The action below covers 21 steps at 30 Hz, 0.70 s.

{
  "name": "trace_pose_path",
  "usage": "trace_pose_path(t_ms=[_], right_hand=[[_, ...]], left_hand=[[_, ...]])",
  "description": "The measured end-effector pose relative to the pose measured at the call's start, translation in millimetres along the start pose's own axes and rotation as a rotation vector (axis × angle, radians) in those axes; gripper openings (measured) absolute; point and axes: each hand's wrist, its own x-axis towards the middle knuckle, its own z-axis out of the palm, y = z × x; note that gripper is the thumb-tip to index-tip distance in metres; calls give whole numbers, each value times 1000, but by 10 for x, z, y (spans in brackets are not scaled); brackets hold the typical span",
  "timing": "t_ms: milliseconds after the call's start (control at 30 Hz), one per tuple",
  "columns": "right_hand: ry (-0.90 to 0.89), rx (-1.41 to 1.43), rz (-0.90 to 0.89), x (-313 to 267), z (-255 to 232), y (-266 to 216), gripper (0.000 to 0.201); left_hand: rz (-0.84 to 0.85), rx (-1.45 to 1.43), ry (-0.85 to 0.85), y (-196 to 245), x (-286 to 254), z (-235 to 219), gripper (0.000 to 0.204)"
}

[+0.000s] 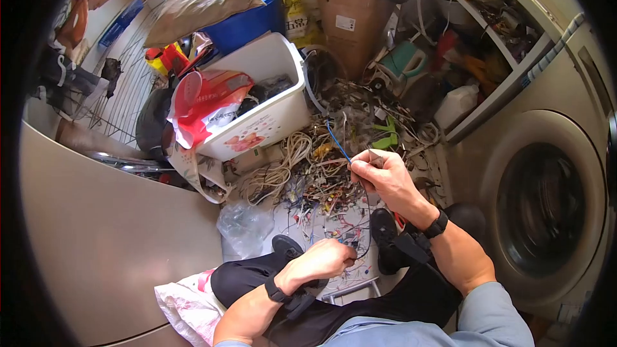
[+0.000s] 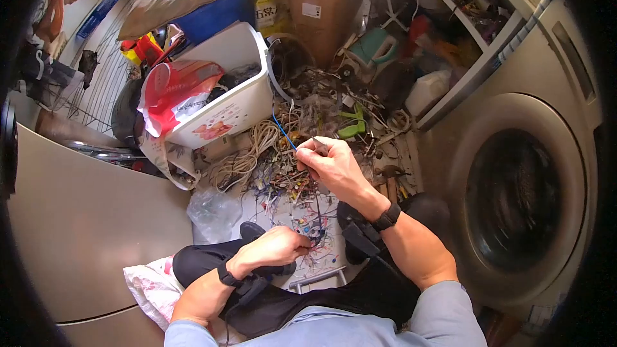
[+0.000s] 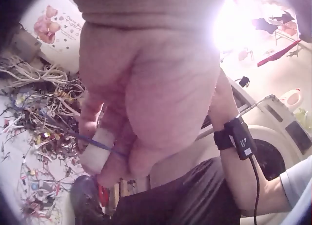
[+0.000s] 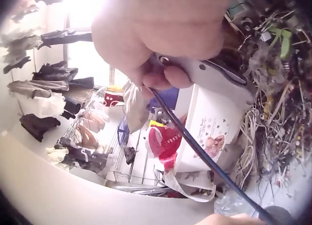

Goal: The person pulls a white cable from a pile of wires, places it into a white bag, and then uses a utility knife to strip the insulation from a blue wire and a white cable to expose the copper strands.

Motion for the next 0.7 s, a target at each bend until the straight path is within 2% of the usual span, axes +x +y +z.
trace_pose_path(t_ms=[133,233,267,333,367,400,467,500,633,700], right_hand=[[-12,31,1,-22,6,39,14],[17,119,54,-31,11,-9,14],[19,120,56,-23,2,-1,14],[-3,197,40,-1,-26,26,12],[-3,224,56,4,-28,35,12],[0,222,55,7,-32,41,12],[-29,268,80,14,-41,56,14],[-29,267,81,20,-39,68,14],[-50,290,99,35,-38,90,14],[-55,291,110,22,-22,98,14]], left_hand=[[-34,2,-59,-29,49,-18,26],[-98,-263,-115,107,72,-179,36],[-99,-264,-118,131,68,-219,36],[-98,-532,-57,175,52,-313,38],[-169,-708,-104,251,43,-415,39],[-166,-709,-106,237,44,-414,39],[-190,-961,-104,173,54,-378,39],[-94,-1045,-89,138,50,-347,40],[-7,-1261,26,87,-38,-379,42],[31,-1505,102,25,-62,-374,41]])
